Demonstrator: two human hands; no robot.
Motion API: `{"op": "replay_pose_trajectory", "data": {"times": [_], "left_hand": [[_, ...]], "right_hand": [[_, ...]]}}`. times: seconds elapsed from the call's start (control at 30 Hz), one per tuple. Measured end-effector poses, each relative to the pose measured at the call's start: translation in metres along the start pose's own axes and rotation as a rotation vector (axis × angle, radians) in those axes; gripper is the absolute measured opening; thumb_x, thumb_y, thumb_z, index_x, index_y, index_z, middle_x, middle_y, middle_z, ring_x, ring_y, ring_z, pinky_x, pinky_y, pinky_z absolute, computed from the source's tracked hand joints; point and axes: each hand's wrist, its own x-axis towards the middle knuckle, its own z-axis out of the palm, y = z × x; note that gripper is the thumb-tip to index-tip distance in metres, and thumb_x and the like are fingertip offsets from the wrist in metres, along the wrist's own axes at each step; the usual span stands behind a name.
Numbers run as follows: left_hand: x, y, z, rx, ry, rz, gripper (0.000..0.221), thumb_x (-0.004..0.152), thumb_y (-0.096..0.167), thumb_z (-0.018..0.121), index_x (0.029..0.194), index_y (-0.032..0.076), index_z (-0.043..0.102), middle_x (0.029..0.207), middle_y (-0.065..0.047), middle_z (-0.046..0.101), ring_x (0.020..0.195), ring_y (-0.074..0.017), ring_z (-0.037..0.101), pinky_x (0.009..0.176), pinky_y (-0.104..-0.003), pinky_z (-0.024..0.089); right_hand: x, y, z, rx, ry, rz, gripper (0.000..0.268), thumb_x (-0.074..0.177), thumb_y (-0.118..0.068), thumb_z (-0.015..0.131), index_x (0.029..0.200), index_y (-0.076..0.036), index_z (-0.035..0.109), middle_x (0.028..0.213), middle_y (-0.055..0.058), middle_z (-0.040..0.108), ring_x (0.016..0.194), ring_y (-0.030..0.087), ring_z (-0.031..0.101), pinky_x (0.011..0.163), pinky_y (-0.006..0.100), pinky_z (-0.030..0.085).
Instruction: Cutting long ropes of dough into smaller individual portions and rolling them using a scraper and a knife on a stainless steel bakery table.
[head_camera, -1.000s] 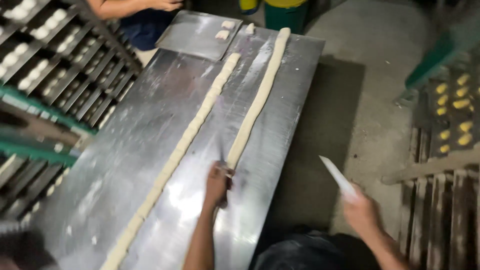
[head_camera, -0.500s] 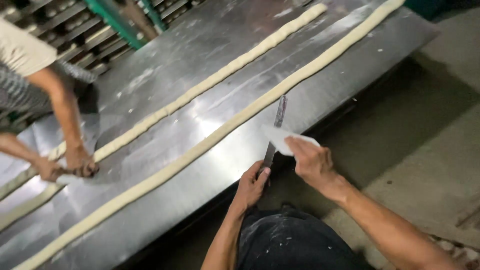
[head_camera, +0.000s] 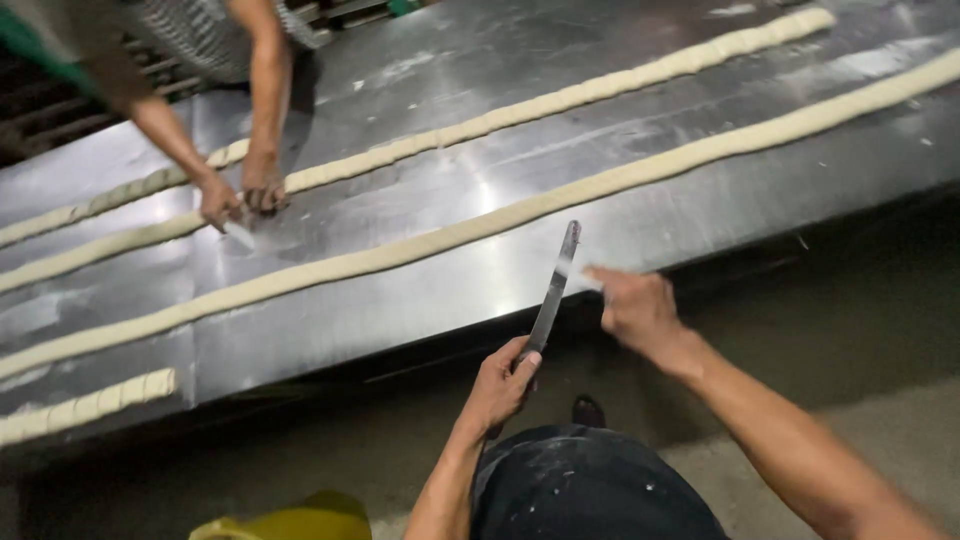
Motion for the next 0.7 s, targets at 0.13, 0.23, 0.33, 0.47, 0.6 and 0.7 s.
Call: {"op": "replay_pose_trajectory", "data": {"times": [0.13,0.23,0.33,0.47,0.6,0.7], "left_hand": [[-0.031,-0.019,-0.039,-0.111,0.061,-0.024,0.034,0.1,0.023,0.063,0.13,0.007,0.067,0.071,0.004,0.057,0.059,-0.0052,0.053,0.052,-0.024,0.043],[-0.058,-0.032,-0.071,-0.142,0.126,0.005,0.036,0.1,0.023,0.064,0.131,0.007,0.067,0.069,0.004,0.058,0.057,-0.005,0.052,0.051,-0.024,0.042],[-0.093,-0.053,-0.109,-0.168,0.182,-0.038,0.037,0.099,0.024,0.064,0.133,0.007,0.067,0.067,0.003,0.058,0.055,-0.0057,0.051,0.049,-0.025,0.041],[-0.15,-0.071,-0.161,-0.111,0.334,-0.055,0.04,0.099,0.023,0.063,0.136,0.008,0.066,0.069,0.003,0.061,0.058,-0.006,0.056,0.052,-0.026,0.046],[-0.205,-0.096,-0.221,-0.009,0.686,-0.068,0.044,0.1,0.026,0.06,0.141,0.012,0.062,0.077,-0.006,0.071,0.068,-0.0134,0.068,0.063,-0.031,0.054],[-0.243,-0.103,-0.255,0.159,0.895,-0.06,0.045,0.102,0.027,0.059,0.145,0.013,0.06,0.088,-0.011,0.071,0.079,-0.0236,0.069,0.07,-0.038,0.054]], "right_hand": [[0.027,-0.033,0.031,0.028,-0.063,-0.049,0.048,0.074,0.001,0.062,0.118,-0.013,0.074,0.087,0.018,0.073,0.075,0.039,0.071,0.066,0.047,0.058],[0.028,-0.065,0.071,0.036,-0.189,-0.044,0.048,0.078,0.001,0.061,0.121,-0.017,0.073,0.082,0.016,0.073,0.07,0.037,0.071,0.061,0.046,0.057],[0.037,-0.091,0.121,0.038,-0.252,-0.146,0.052,0.072,-0.002,0.063,0.121,-0.018,0.072,0.077,0.016,0.072,0.066,0.038,0.069,0.059,0.048,0.056],[0.087,-0.11,0.151,-0.088,-0.184,-0.114,0.049,0.078,-0.004,0.063,0.125,-0.014,0.069,0.074,0.019,0.069,0.069,0.043,0.067,0.062,0.052,0.054],[0.089,-0.19,0.168,-0.073,-0.17,-0.174,0.038,0.09,-0.006,0.063,0.127,-0.012,0.065,0.077,0.02,0.067,0.071,0.044,0.066,0.065,0.052,0.052],[0.074,-0.282,0.196,0.115,-0.227,-0.272,0.041,0.089,-0.008,0.063,0.13,-0.013,0.065,0.082,0.019,0.068,0.072,0.041,0.067,0.066,0.049,0.054]]}}
